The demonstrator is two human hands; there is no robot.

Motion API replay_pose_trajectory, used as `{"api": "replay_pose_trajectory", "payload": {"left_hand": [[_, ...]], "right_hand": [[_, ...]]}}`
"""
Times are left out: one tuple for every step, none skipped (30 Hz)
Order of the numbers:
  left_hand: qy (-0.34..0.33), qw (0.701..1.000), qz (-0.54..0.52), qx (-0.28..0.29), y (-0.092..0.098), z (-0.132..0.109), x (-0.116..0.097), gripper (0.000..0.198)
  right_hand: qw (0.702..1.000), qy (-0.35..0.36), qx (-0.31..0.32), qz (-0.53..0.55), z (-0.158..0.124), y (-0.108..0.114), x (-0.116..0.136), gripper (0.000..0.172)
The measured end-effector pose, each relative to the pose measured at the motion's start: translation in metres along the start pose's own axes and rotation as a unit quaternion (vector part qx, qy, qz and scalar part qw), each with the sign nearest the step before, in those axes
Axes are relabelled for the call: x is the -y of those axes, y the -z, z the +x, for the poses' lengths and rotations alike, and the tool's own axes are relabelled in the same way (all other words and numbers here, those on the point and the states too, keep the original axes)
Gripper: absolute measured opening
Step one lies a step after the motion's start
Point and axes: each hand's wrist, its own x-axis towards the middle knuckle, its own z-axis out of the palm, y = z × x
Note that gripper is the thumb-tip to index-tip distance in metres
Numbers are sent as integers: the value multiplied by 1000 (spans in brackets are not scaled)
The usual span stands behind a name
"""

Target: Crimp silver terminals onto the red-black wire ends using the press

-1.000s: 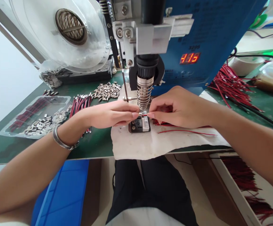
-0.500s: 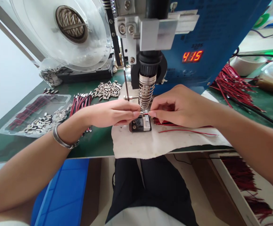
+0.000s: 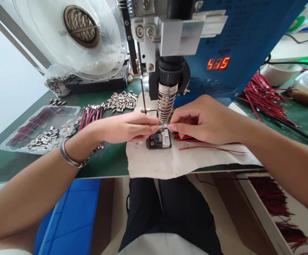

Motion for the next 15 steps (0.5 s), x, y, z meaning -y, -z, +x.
{"api": "replay_pose_trajectory", "payload": {"left_hand": [[-1,1000,2,-2,0,0,0,41],[-5,1000,7,-6,0,0,1,40],[-9,1000,14,-11,0,-1,1,39],[-11,1000,21,-16,0,-1,1,37],[-10,999,26,-19,0,-1,1,36],[-6,999,27,-18,1,-1,0,36],[-2,1000,26,-13,1,-1,0,35],[3,1000,20,-6,1,-1,-1,35],[6,1000,14,1,2,0,-2,35],[5,1000,10,8,2,0,-3,35],[2,1000,12,15,2,0,-3,35],[-1,1000,14,19,2,1,-4,35],[-4,1000,15,20,2,1,-4,35],[-5,1000,14,17,2,0,-4,35],[-5,1000,10,11,1,0,-4,36]], "right_hand": [[1000,-2,2,1,0,0,0,29],[1000,-3,2,3,0,0,0,29],[1000,-4,1,6,0,0,1,29],[1000,-6,0,9,0,0,1,29],[1000,-10,0,14,0,0,2,28],[1000,-13,1,19,0,0,3,28],[1000,-17,3,25,0,0,4,28],[999,-21,6,30,0,0,4,28],[999,-25,8,34,0,0,5,27],[999,-29,9,37,0,-1,5,27],[999,-32,9,38,0,-1,5,27],[999,-33,9,40,0,-1,5,27],[998,-34,9,43,0,-1,5,26],[998,-34,8,46,0,-1,5,26],[998,-35,8,48,0,-1,5,26]]}}
